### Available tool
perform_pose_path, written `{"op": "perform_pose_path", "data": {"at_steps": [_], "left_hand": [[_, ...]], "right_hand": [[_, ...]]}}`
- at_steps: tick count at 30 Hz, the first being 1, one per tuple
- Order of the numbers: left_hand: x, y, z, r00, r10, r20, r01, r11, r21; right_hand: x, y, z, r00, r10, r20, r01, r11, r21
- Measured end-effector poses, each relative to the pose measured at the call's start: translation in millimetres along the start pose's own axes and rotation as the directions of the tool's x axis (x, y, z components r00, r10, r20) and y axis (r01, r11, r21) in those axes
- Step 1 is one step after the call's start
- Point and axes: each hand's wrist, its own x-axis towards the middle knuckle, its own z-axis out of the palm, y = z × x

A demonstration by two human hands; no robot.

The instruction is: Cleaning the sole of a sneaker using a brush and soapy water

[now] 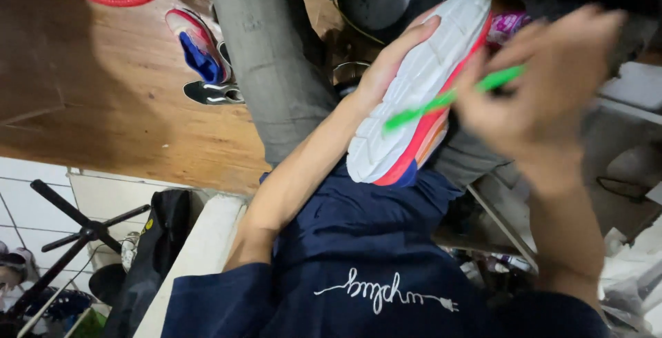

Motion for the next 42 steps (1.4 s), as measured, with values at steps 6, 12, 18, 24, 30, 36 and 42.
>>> {"op": "perform_pose_path", "data": {"at_steps": [6, 12, 18, 24, 30, 36, 42], "left_hand": [[10, 0, -7, 0.993, 0.015, 0.119, -0.01, 0.999, -0.042], [15, 11, 10, 0.98, 0.08, 0.18, -0.067, 0.995, -0.076], [13, 17, 18, 0.989, 0.101, -0.106, -0.086, 0.988, 0.131], [4, 23, 29, 0.989, 0.14, -0.042, -0.135, 0.985, 0.11], [2, 22, 32, 0.971, 0.155, -0.18, -0.138, 0.985, 0.105], [-3, 25, 42, 0.968, 0.165, -0.189, -0.147, 0.984, 0.104], [-7, 31, 47, 0.962, 0.148, -0.229, -0.12, 0.984, 0.128]], "right_hand": [[-5, -7, -3, 1.0, -0.027, 0.005, 0.028, 0.999, -0.04], [0, -22, -8, 0.991, 0.078, 0.112, -0.091, 0.988, 0.121], [-1, -22, -10, 0.991, 0.038, 0.131, -0.052, 0.993, 0.104], [-4, -21, -16, 0.997, 0.029, 0.07, -0.036, 0.995, 0.094], [-13, -5, -14, 0.968, -0.247, 0.035, 0.246, 0.919, -0.307], [-1, -5, -26, 0.991, 0.117, 0.058, -0.111, 0.989, -0.096], [-1, 0, -32, 0.997, 0.048, 0.063, -0.032, 0.973, -0.229]]}}
